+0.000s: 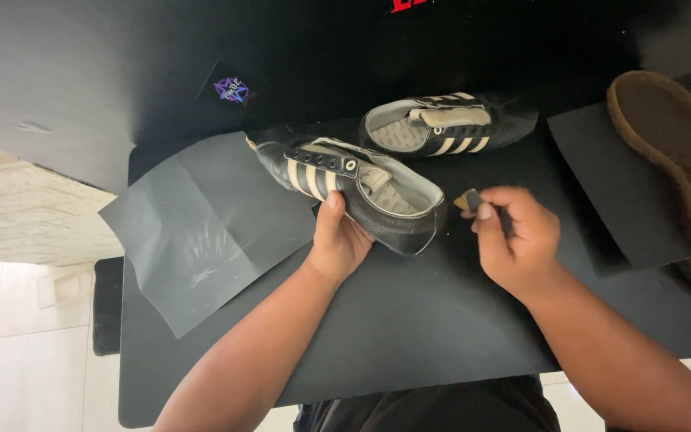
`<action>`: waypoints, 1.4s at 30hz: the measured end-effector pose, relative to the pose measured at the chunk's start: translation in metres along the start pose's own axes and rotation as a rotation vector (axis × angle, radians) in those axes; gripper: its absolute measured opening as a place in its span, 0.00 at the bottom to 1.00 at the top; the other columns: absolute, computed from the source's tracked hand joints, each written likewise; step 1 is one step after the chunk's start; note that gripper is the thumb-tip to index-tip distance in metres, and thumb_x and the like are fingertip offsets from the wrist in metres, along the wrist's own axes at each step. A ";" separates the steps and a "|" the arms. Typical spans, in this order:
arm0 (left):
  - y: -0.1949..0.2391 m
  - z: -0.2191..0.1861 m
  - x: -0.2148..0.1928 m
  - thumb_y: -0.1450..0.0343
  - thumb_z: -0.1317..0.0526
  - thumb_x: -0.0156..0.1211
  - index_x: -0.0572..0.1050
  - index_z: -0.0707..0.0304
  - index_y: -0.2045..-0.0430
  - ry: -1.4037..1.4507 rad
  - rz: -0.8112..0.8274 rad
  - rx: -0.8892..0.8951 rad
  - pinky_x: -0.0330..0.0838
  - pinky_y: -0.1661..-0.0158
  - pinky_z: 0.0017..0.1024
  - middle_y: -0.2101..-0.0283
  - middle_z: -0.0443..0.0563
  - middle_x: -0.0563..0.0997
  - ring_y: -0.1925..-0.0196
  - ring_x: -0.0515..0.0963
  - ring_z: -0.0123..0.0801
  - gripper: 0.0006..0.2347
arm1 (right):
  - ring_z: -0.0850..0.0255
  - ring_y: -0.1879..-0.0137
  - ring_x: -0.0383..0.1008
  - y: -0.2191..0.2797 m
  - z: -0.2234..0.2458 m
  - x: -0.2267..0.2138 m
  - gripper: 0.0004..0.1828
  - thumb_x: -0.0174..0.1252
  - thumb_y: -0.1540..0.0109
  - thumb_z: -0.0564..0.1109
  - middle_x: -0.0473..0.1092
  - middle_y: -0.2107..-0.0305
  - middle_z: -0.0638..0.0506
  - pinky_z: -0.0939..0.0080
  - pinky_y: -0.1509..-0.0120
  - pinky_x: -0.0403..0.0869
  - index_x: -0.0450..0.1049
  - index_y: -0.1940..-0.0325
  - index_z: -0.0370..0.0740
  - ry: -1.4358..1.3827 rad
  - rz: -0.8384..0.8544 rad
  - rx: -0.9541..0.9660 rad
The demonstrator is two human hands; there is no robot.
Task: Sanding the edges of a shoe and its sole with sandpaper to prepare the surfaces for gluing.
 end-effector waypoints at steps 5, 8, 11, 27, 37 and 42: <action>-0.003 -0.009 0.005 0.23 0.40 0.37 0.70 0.68 0.43 0.062 -0.035 -0.038 0.81 0.50 0.53 0.49 0.69 0.81 0.49 0.82 0.54 0.29 | 0.62 0.79 0.74 0.010 0.005 -0.002 0.08 0.53 0.33 0.34 0.71 0.81 0.46 0.68 0.73 0.74 0.75 0.57 0.24 -0.201 -0.015 0.007; -0.002 -0.008 0.008 0.23 0.40 0.37 0.71 0.68 0.44 0.078 -0.052 -0.045 0.81 0.50 0.53 0.50 0.69 0.81 0.49 0.82 0.54 0.28 | 0.65 0.81 0.74 0.020 0.013 0.003 0.08 0.55 0.35 0.36 0.74 0.77 0.46 0.71 0.79 0.72 0.77 0.58 0.26 -0.222 0.011 0.021; -0.001 -0.004 0.010 0.23 0.39 0.37 0.71 0.68 0.44 0.077 -0.051 -0.058 0.80 0.50 0.53 0.49 0.69 0.81 0.48 0.82 0.54 0.29 | 0.65 0.82 0.75 0.021 0.022 0.008 0.08 0.58 0.37 0.37 0.77 0.74 0.45 0.72 0.83 0.72 0.79 0.60 0.28 -0.209 0.061 -0.024; 0.006 0.011 -0.009 0.23 0.51 0.53 0.58 0.71 0.33 -0.148 -0.145 0.097 0.78 0.48 0.54 0.40 0.68 0.74 0.42 0.77 0.52 0.28 | 0.63 0.80 0.65 -0.008 0.007 -0.006 0.07 0.54 0.32 0.32 0.71 0.78 0.45 0.68 0.79 0.65 0.77 0.58 0.25 -0.133 -0.040 -0.072; 0.008 0.023 -0.045 0.24 0.56 0.56 0.60 0.71 0.34 -0.511 -0.149 0.047 0.78 0.47 0.46 0.39 0.65 0.74 0.42 0.77 0.44 0.25 | 0.47 0.72 0.75 -0.019 0.007 0.007 0.04 0.61 0.34 0.29 0.75 0.76 0.41 0.57 0.73 0.72 0.80 0.59 0.29 0.123 0.080 -0.002; 0.000 -0.002 -0.016 0.23 0.58 0.55 0.58 0.71 0.32 -0.557 -0.137 0.082 0.73 0.42 0.48 0.36 0.64 0.71 0.36 0.72 0.41 0.25 | 0.52 0.71 0.78 -0.019 0.009 0.019 0.02 0.65 0.35 0.37 0.76 0.77 0.48 0.54 0.61 0.76 0.81 0.58 0.37 0.387 0.235 -0.026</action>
Point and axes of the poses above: each hand's wrist, its own y-axis away from the middle knuckle, its own x-axis out of the palm, z = x × y, the point moved 6 cm from there along -y, towards the middle knuckle
